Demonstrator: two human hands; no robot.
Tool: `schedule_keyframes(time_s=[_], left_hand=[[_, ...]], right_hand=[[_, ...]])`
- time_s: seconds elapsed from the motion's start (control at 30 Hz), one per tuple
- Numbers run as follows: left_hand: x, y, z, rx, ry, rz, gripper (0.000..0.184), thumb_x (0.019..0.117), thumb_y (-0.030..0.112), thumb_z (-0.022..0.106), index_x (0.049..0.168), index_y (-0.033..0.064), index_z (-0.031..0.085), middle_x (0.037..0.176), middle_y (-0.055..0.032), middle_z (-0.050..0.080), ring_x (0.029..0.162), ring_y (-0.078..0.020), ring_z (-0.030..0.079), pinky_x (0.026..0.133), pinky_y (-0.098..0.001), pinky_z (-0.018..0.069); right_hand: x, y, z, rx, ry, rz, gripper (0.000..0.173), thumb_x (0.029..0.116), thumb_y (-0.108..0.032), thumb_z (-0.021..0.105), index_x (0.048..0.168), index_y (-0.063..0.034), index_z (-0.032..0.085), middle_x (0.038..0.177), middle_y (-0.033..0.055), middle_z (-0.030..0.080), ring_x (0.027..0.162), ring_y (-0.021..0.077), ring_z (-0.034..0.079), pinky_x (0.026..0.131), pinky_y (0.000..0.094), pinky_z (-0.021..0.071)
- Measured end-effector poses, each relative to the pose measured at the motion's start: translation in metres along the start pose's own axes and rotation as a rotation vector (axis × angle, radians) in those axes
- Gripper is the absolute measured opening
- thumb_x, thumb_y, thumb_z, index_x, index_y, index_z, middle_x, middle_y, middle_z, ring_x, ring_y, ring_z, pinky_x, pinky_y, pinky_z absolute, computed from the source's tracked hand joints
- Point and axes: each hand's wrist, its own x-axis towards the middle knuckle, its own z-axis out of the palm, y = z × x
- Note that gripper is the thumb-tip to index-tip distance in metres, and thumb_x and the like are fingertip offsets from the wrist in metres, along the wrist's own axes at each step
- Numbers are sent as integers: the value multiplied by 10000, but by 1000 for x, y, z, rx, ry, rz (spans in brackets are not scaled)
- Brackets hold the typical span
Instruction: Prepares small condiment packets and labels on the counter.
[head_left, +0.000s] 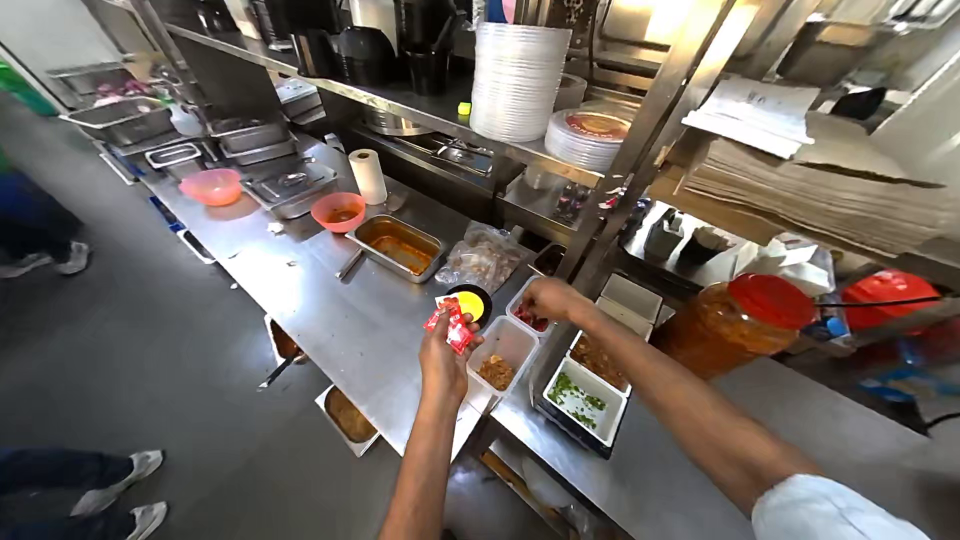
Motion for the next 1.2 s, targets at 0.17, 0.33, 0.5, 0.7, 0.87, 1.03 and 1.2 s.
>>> schedule_keyframes(time_s=[0.17,0.33,0.5,0.7,0.87,1.03,1.2], left_hand=[[1,1,-13,99,-27,19,341,1104,292,465,1310,34,550,974,-168,701,746,-247,707,659,-377,612],[-6,-15,5,180,-113,-41,330,1100,253,483,1307,0,530,987,-187,693,746,-264,706,674,-386,614],[-13,-15,-11,223,-162,-46,344,1108,258,464,1281,-23,560,987,-200,708,767,-271,718,691,-381,618],[-13,-12,-27,218,-113,-39,354,1109,271,456,1309,-6,549,1001,-200,706,779,-282,716,699,-398,615],[-28,-22,-11,286,-156,22,281,1095,172,491,1252,-50,566,990,-208,714,775,-280,732,692,-393,632],[-47,-58,7,449,-268,1,327,1115,247,449,1227,-22,597,972,-179,726,740,-258,736,653,-380,638],[-78,-111,19,357,-200,-43,356,1124,256,420,1275,-36,554,948,-213,715,693,-290,723,597,-392,627]], right_hand=[[-30,-6,-28,265,316,137,100,916,-200,750,986,-137,785,915,92,747,884,282,713,841,584,561],[10,-7,15,-191,-128,51,173,814,-198,807,974,-145,769,1006,120,728,1000,359,680,837,641,535],[-1,0,-3,-34,22,-16,78,914,-163,715,950,-134,778,959,85,741,963,301,698,875,590,546],[-32,3,-10,253,337,153,159,913,-173,763,1068,-139,758,917,66,744,852,252,716,826,556,581],[-67,-21,-13,505,678,245,148,926,-144,751,1063,-88,763,943,72,755,843,205,725,824,471,603],[-166,-91,-14,1330,667,280,189,941,-80,724,1127,-47,727,887,75,717,602,106,584,515,253,496],[-144,-69,-27,1179,842,236,189,911,-91,764,1090,-36,739,885,75,717,628,117,617,557,278,541]])
